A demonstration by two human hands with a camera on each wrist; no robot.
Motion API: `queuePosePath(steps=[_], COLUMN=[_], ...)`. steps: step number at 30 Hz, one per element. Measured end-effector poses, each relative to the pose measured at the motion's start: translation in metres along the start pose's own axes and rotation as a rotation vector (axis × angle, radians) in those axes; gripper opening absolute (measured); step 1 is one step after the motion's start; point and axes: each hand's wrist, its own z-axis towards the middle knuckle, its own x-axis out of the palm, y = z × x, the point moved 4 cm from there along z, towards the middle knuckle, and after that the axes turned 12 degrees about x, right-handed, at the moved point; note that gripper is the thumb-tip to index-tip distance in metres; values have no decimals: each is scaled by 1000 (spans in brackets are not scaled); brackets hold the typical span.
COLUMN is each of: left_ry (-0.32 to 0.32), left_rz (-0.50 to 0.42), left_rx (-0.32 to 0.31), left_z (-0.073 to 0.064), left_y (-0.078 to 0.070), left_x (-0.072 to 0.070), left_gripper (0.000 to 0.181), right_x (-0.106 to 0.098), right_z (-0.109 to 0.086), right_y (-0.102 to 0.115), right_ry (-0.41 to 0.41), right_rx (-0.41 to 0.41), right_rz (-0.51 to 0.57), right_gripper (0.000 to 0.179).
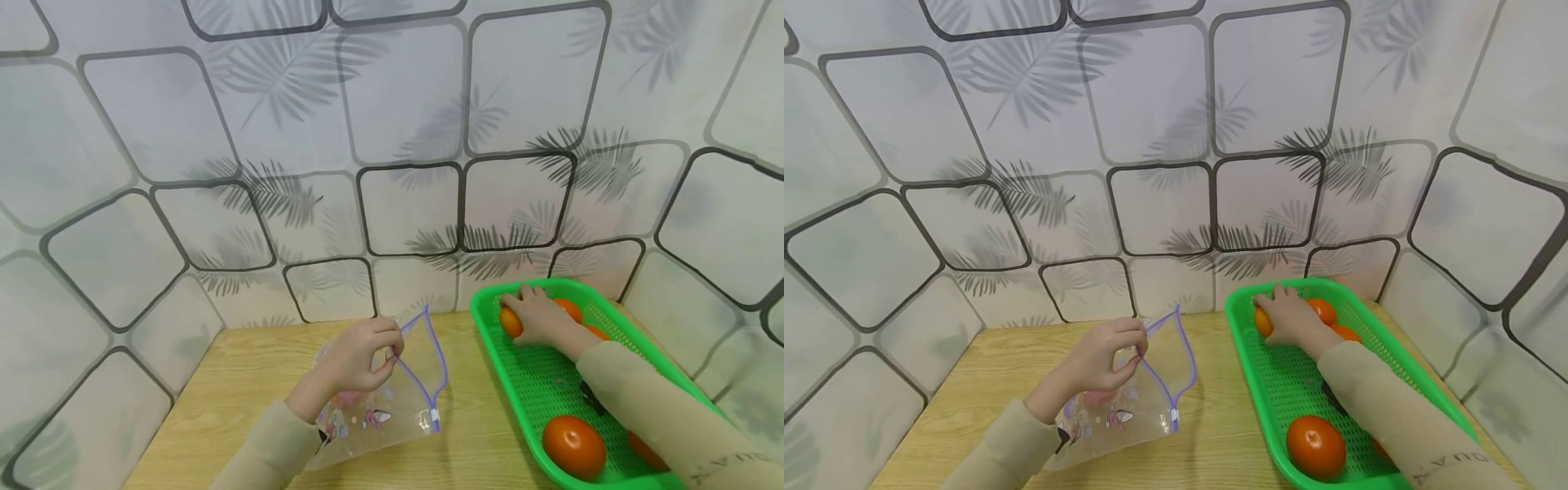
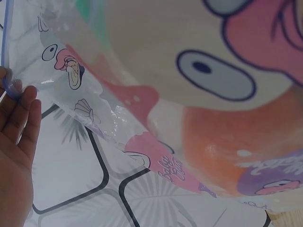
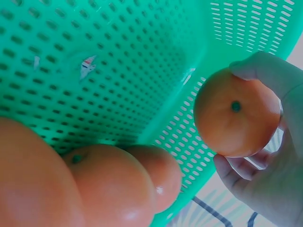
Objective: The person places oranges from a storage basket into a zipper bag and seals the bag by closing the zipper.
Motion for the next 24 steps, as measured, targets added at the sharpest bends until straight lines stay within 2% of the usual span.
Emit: queuePosePath(steps=[13, 24], left_ry=[3, -12], left_rz=[1, 27], left_rx=[-7, 12], left_z=[0, 1], left_y=[-1, -3], left_x=[1, -2], left_gripper=[6, 9], right_x=[-16, -33], right_z=[-8, -16], right_y=[18, 37], right_ry=[-33, -46], right_rx=[-100, -152], right_rz=[-78, -96], right_gripper=[67, 67])
